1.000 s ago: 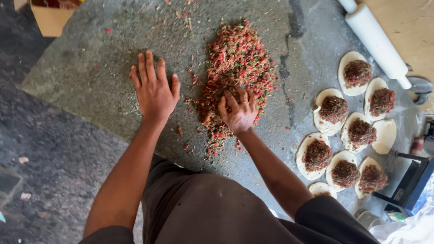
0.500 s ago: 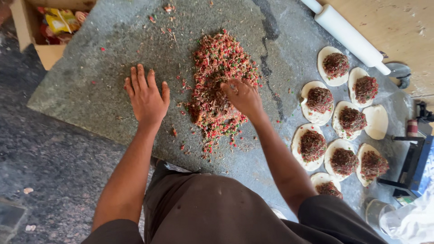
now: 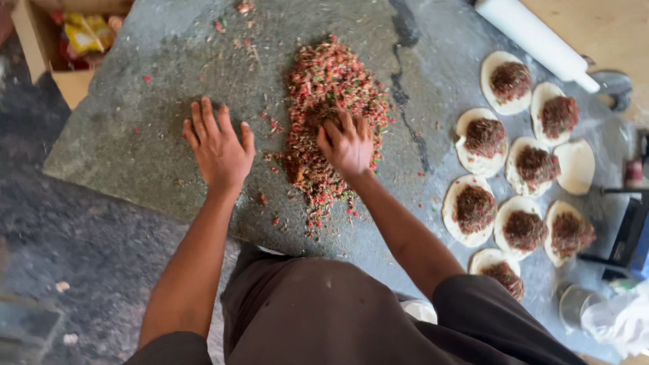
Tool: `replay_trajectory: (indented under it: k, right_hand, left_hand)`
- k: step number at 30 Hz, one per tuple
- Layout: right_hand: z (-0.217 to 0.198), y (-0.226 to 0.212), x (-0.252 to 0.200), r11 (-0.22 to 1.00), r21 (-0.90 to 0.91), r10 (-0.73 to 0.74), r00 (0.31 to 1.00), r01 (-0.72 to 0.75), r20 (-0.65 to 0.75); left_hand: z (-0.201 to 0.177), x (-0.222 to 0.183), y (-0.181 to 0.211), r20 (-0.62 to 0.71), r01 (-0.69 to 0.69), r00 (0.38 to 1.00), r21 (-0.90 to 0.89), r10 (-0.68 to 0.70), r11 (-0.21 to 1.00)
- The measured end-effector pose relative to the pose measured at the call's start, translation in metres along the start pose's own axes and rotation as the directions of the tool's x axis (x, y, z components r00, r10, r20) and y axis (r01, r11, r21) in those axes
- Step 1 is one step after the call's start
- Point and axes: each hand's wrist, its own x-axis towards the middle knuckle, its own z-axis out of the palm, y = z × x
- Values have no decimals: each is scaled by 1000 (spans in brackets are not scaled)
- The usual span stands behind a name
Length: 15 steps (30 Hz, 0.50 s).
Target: The person prepares meat buns by scooping meat and vegetable filling onto dough rounds, folding and pinching the dough to seal the buns, and moving a tray of unbaked buns.
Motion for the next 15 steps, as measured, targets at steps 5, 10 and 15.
replay_trajectory:
  k: [5, 10, 15]
  right_hand:
    - [-3, 49, 66, 439, 184, 469, 399, -879, 788]
    - [-2, 107, 45, -688, 363, 191, 325, -629, 926]
    - [12, 113, -35, -921, 246, 21, 594, -301, 804]
  left_hand:
    - [1, -2, 0, -61, -38, 997, -22, 37, 999]
    - [-5, -1, 6, -139, -91, 986, 43, 97, 995]
    - [-7, -1, 8, -142, -131, 979, 97, 144, 987]
